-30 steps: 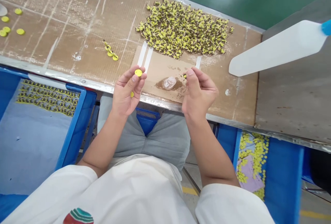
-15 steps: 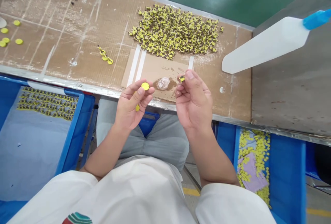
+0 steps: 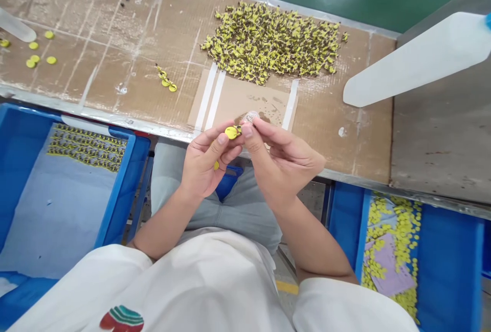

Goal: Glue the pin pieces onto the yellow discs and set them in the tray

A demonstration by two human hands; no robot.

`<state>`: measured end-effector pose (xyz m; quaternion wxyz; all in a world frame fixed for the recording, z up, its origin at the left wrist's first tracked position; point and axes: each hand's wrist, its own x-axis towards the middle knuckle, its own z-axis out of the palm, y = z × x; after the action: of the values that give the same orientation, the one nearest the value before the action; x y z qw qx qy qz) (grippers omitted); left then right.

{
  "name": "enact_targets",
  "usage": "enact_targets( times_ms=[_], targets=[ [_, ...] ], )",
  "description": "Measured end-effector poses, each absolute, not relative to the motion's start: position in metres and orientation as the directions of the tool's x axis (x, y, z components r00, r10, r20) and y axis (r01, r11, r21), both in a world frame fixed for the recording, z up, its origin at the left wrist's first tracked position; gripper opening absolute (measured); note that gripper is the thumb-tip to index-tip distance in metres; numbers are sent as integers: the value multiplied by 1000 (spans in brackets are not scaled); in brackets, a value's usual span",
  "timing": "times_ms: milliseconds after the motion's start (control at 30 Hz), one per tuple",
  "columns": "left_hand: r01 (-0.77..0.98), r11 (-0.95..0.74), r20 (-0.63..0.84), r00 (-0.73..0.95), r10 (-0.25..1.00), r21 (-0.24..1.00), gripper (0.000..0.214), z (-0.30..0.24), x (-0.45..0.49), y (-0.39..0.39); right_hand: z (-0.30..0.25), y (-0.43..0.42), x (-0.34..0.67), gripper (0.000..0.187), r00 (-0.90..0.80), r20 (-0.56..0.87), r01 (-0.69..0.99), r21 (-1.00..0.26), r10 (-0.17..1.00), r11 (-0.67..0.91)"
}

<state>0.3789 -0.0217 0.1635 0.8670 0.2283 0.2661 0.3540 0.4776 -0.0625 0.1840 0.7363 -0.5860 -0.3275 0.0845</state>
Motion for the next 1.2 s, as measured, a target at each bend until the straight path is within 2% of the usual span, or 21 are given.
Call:
enact_targets(
  times_ms=[333, 600, 667, 767, 867, 933, 1100, 1200],
  targets=[
    [-497, 628, -289, 596, 749, 599, 26, 163, 380, -23, 180, -62, 477, 18, 781, 366, 249, -925, 505, 285],
    [-538, 626, -264, 601, 754, 565, 24, 162, 380, -24, 180, -63, 475, 18, 777, 371, 249, -923, 507, 294],
    [-536, 629, -269, 601, 753, 563, 26, 162, 380, -24, 182, -62, 477, 16, 784, 311, 180, -942, 537, 282],
    [-536, 621, -267, 594, 759, 572, 25, 163, 380, -24, 183, -61, 484, 12, 777, 109, -68, -965, 620, 255],
    [-531, 610, -268, 584, 767, 588, 23, 165, 380, -24, 183, -60, 493, 11, 701, -88, -310, -931, 708, 191],
    [-522, 614, -279, 582, 764, 593, 23, 166, 379, -25, 181, -60, 499, 14, 644, -172, -399, -907, 746, 135],
    [-519, 625, -288, 588, 756, 583, 24, 167, 378, -26, 180, -62, 504, 18, 572, -258, -490, -869, 778, 72],
    [-515, 632, -288, 596, 750, 579, 25, 168, 377, -26, 181, -62, 503, 18, 588, -230, -437, -897, 776, 65]
  ],
)
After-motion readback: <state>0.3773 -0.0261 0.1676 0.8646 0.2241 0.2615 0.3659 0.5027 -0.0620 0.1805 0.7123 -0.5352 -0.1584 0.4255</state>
